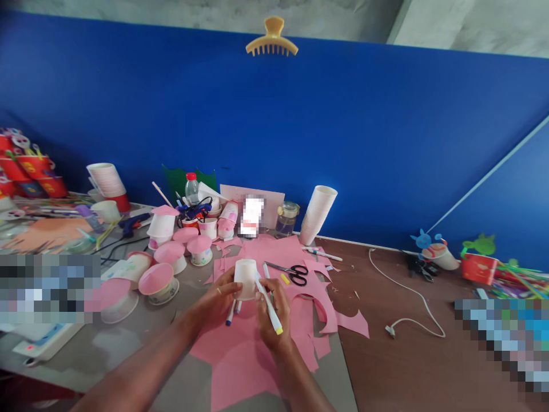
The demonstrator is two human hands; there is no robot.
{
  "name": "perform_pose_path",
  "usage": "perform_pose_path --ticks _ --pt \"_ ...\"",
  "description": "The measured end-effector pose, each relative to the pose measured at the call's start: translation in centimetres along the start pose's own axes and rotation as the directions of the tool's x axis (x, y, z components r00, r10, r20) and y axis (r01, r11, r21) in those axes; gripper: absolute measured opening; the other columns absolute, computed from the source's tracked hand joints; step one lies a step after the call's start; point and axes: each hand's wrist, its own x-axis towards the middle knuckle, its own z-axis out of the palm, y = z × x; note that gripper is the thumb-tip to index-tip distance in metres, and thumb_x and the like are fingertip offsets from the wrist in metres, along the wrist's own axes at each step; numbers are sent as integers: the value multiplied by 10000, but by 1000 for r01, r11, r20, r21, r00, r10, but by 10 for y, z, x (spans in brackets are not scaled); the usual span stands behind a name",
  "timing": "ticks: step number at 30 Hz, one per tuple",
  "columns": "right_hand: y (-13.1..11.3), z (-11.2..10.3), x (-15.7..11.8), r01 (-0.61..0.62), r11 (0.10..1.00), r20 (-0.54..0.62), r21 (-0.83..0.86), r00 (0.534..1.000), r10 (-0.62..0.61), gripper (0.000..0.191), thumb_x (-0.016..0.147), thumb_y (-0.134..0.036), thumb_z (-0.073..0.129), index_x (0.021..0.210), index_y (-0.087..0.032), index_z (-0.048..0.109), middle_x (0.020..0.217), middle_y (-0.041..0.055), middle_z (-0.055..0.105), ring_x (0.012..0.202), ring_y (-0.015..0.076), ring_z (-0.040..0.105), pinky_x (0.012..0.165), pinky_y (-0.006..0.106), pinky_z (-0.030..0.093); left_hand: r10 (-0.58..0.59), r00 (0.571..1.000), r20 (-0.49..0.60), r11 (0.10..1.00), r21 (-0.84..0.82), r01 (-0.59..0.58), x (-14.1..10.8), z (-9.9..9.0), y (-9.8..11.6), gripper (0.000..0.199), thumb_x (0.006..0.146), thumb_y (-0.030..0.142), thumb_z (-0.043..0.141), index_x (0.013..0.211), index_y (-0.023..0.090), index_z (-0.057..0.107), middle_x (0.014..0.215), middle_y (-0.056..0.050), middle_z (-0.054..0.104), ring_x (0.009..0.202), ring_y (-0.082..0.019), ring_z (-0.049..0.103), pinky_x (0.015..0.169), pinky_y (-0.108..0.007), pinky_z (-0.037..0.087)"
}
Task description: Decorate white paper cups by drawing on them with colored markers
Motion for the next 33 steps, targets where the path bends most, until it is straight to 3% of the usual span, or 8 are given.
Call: perform_pose_path --ticks 8,26,33 --pt "-2 4 -3 175 982 73 -68 983 -170 228 916 -198 519 1125 -243 598 955 54 653 834 204 644 714 340 538 -4 1000 -2 1000 14 4 -6 13 13 542 722 285 749 1231 207 581 880 -13 594 647 -110 542 425 -185 363" --pt "3 3 -3 133 989 116 -61 985 -125 217 917 -235 510 1121 -242 584 961 56 645 847 211 642 727 350 540 -11 1000 1 989 150 11 1 4 6 494 717 333 774 1140 171 577 891 -27 586 647 -117 531 447 -195 399" --pt "2 2 -3 125 991 120 -53 986 -118 225 905 -219 525 1117 -244 598 943 48 649 828 209 639 711 344 529 -14 1000 7 995 103 13 0 6 7 476 724 305 753 1146 181 572 885 -20 588 681 -125 555 452 -183 384"
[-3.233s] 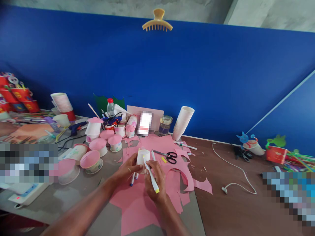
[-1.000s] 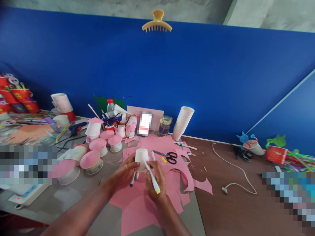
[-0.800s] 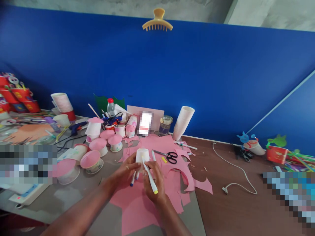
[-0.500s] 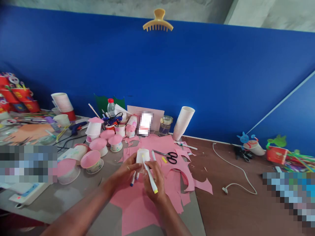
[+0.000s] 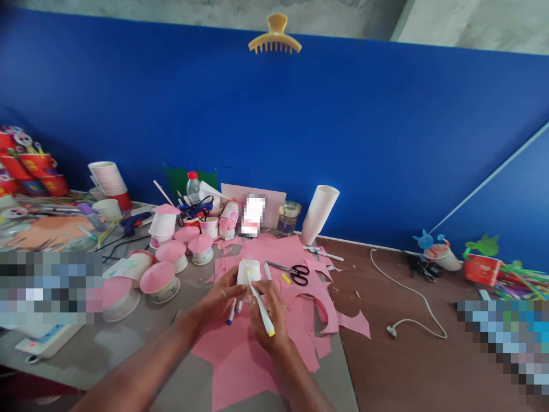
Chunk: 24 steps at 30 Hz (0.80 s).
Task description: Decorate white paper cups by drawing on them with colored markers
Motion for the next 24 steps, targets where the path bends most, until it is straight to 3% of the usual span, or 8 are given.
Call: perform_pose_path --ticks 7,15,24 --pt "-1 0 1 -7 1000 -20 -1 1000 7 220 916 -198 515 1116 -247 591 933 43 639 801 195 628 696 331 527 -4 1000 -18 999 -42 3 -3 3 4 453 702 308 755 1112 190 599 856 -6 582 651 -112 538 426 -184 360" --pt "2 0 1 -148 987 -45 57 988 151 146 933 -259 526 1044 -217 609 914 43 636 785 183 614 670 305 507 -2 999 -41 997 -80 -1 -1 4 5 470 670 302 758 1101 186 609 872 -17 581 652 -113 548 396 -174 377" --pt "3 1 3 -176 981 -107 75 977 184 136 928 -286 548 1019 -217 623 887 37 642 760 179 612 652 301 511 7 999 -41 997 -75 -10 1 1 1 540 673 299 751 1176 195 585 876 -24 605 656 -127 569 387 -177 380"
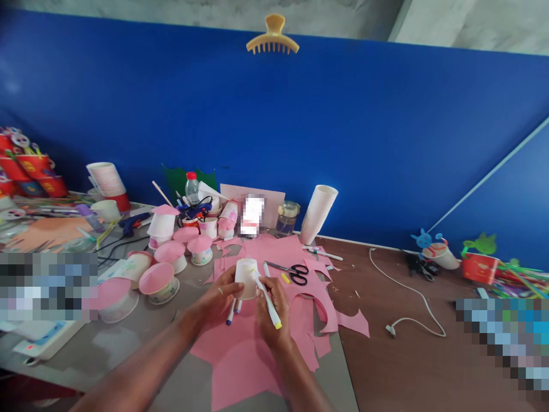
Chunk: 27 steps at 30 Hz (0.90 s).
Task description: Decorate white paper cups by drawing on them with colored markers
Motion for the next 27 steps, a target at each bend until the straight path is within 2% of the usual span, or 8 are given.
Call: perform_pose_path --ticks 7,11,15,21,27 --pt "6 0 -3 -20 997 23 76 1000 19 172 957 -303 521 1081 -213 600 918 50 636 803 189 641 706 336 543 -1 1000 -7 1000 -19 1 1 0 0 668 645 319 776 1264 216 547 852 -18 619 644 -131 580 399 -170 369" --pt "-3 -1 -2 43 998 11 53 999 -44 149 944 -283 539 1062 -228 609 896 34 636 761 175 630 658 305 528 -2 1000 18 1000 -10 3 -1 1 2 581 665 316 766 1201 192 579 866 -32 618 672 -132 579 427 -173 379" --pt "-8 0 -1 116 993 41 21 992 -117 154 929 -261 541 1063 -234 612 894 33 637 763 174 620 673 308 528 -2 1000 17 1000 0 2 -5 5 6 454 684 296 750 1099 179 611 866 -20 591 649 -111 540 427 -177 375" --pt "-7 0 -2 138 990 58 -8 989 -137 174 929 -249 527 1087 -235 599 907 38 628 779 183 619 676 318 528 -24 1000 10 1000 18 24 -7 9 10 457 665 289 769 1083 186 613 848 -8 583 638 -105 530 430 -170 347" --pt "-7 0 -2 159 987 74 -27 985 -157 185 931 -225 521 1103 -247 585 938 41 623 815 190 624 693 325 532 11 999 30 999 53 -13 -1 1 3 435 675 285 751 1077 184 619 859 -18 593 677 -128 545 456 -192 370"
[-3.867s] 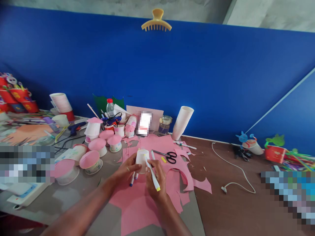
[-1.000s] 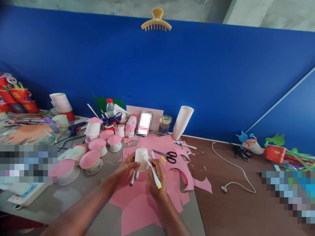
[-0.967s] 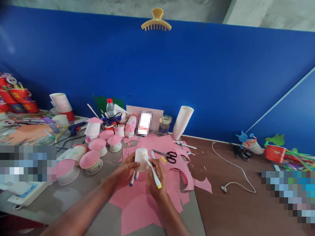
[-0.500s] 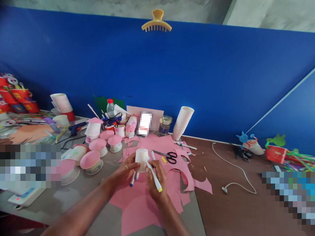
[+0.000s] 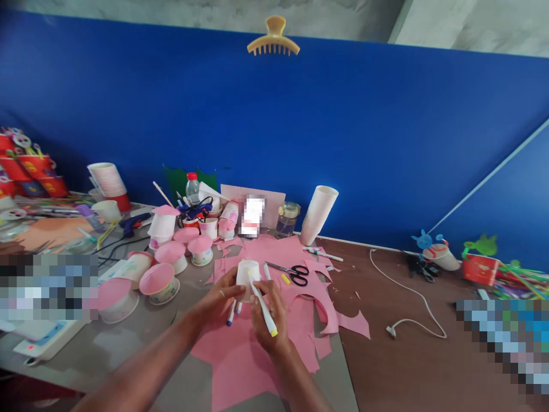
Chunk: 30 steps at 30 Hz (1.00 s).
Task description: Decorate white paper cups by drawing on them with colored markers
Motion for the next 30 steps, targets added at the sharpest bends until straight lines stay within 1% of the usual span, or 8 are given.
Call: perform_pose_path --ticks 3,8,11,14,20,22,27,30 --pt "0 1 1 37 999 4 -16 999 -37 207 932 -201 517 1123 -254 573 965 43 626 855 193 627 733 337 537 13 1000 13 1000 0 -13 2 -2 -1 449 670 285 762 1083 176 623 887 -33 614 720 -143 568 511 -205 409" --pt "-1 1 2 57 998 15 -32 998 -57 196 929 -205 516 1111 -245 575 930 41 623 823 193 624 705 335 534 38 999 7 999 2 -38 2 0 0 456 656 269 776 1074 174 620 914 -46 635 794 -162 595 601 -219 457" --pt "0 1 0 25 999 38 -32 999 -24 193 929 -208 514 1107 -244 577 944 44 630 832 195 629 715 336 536 9 1000 17 1000 23 -9 0 -1 -1 435 700 299 755 1094 179 614 894 -39 621 737 -149 581 531 -208 425" --pt "2 0 -1 6 1000 39 -17 999 -6 208 924 -206 514 1117 -247 580 969 45 636 854 196 634 730 333 538 -10 1000 14 1000 18 10 -1 -1 -2 450 703 298 746 1115 186 603 901 -30 602 691 -132 557 464 -195 392" --pt "2 1 1 4 1000 1 -3 1000 -4 203 914 -192 524 1098 -240 595 914 28 626 793 174 618 676 293 518 -24 1000 -15 1000 -16 24 -2 3 2 467 677 298 751 1103 182 600 860 -14 577 658 -115 528 425 -181 372" --pt "3 2 1 -19 1000 -19 0 1000 19 186 916 -203 528 1084 -236 601 916 31 626 798 175 617 678 294 514 -24 1000 -20 1000 -11 24 -1 1 1 475 672 306 752 1103 178 599 856 -15 571 651 -115 525 413 -179 368" --pt "3 1 1 -121 992 -42 27 992 122 153 921 -246 543 1056 -224 610 918 38 637 797 182 622 682 301 515 -16 1000 10 1000 16 15 2 -6 -7 480 704 309 727 1142 175 585 892 -31 594 612 -111 536 411 -196 410" --pt "1 1 4 -150 988 -63 34 986 152 125 917 -258 554 1017 -219 619 918 38 643 797 181 618 691 302 518 -8 1000 11 1000 3 8 3 -7 -8 521 702 312 732 1180 179 572 896 -31 599 590 -106 533 396 -193 405"
